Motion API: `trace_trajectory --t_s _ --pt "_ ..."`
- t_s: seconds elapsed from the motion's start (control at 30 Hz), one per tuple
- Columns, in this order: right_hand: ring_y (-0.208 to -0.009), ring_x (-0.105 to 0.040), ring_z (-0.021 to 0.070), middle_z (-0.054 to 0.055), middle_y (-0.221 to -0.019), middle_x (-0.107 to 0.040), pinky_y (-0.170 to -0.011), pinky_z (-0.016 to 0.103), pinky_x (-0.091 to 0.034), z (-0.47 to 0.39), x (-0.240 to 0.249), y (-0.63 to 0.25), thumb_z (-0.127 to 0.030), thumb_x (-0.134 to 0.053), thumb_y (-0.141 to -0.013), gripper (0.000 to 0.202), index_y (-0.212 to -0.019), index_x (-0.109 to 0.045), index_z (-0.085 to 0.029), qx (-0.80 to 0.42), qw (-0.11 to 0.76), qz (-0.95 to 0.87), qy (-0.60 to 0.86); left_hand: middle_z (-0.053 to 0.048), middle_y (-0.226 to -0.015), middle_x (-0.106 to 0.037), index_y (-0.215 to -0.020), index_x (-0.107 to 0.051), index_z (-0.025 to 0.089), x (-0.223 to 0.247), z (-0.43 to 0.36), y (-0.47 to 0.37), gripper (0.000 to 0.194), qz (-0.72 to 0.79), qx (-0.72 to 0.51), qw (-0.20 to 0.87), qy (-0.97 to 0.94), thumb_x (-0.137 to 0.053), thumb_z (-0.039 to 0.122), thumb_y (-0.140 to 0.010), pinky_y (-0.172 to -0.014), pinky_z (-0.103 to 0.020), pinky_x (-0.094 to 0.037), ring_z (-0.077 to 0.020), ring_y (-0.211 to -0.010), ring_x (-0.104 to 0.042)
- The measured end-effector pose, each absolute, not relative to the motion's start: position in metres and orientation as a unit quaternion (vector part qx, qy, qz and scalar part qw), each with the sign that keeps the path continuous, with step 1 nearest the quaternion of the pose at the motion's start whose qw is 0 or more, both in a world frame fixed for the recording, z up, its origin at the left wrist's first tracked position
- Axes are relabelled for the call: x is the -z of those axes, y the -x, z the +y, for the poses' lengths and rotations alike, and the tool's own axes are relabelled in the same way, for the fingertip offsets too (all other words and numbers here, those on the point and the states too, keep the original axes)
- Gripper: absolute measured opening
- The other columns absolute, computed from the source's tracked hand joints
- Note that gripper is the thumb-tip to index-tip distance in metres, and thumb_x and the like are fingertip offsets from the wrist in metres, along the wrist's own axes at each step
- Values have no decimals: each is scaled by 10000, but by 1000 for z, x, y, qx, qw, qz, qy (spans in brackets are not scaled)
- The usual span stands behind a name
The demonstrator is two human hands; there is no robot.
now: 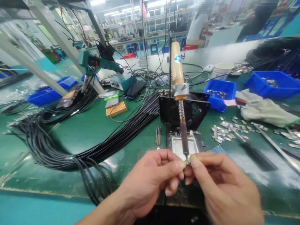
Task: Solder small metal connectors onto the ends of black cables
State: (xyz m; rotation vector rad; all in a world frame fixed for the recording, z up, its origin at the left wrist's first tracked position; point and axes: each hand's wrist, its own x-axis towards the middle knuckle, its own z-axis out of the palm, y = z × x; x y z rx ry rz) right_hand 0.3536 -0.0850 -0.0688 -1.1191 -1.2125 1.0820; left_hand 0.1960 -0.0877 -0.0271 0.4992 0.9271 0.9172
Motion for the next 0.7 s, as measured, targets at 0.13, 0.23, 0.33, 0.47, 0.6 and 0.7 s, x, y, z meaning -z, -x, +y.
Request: trace_trajectory --t_s 0.13,0.23,0.33,0.47,0.6,0.7 --pt "-555 -700 103 -6 -741 -736 -544 150 -606 -85 69 -353 -277 -759 -888 86 -834 -704 -239 -448 561 -509 475 -28 -695 -647 -784 -652 106 26 -89 -198 197 428 -426 764 -229 -755 226 -901 -470 -143 -356 -38 -502 -494" --pt "-560 -703 108 -4 -730 -732 -542 153 -607 -86 69 -352 -271 -760 -887 88 -825 -705 -240 -460 570 -496 466 -31 -694 -649 -784 -653 105 26 -89 -199 195 425 -429 763 -230 -745 222 -909 -476 -143 -358 -37 -501 -490" --pt "-559 -707 113 -2 -725 -734 -533 155 -607 -85 69 -351 -259 -767 -877 77 -823 -715 -244 -466 577 -493 455 -26 -682 -641 -776 -651 105 26 -89 -200 202 426 -433 760 -231 -740 224 -913 -477 -144 -362 -37 -498 -486" --pt "-562 -717 120 3 -734 -737 -532 162 -613 -85 68 -351 -254 -770 -875 58 -838 -725 -247 -469 579 -488 454 -28 -686 -648 -781 -655 107 26 -90 -200 192 426 -433 760 -230 -743 218 -910 -474 -143 -368 -39 -498 -490" --pt "-574 -728 135 8 -743 -741 -522 170 -615 -84 68 -350 -252 -781 -865 62 -837 -725 -246 -473 579 -483 457 -26 -684 -648 -779 -653 109 26 -89 -200 189 426 -435 759 -232 -740 214 -911 -477 -141 -377 -38 -497 -488" --pt "-585 -732 140 8 -748 -742 -531 179 -619 -83 68 -350 -248 -782 -864 64 -839 -723 -249 -481 578 -476 456 -26 -681 -647 -777 -653 109 26 -89 -201 189 427 -435 758 -231 -738 212 -911 -477 -140 -375 -38 -498 -488"
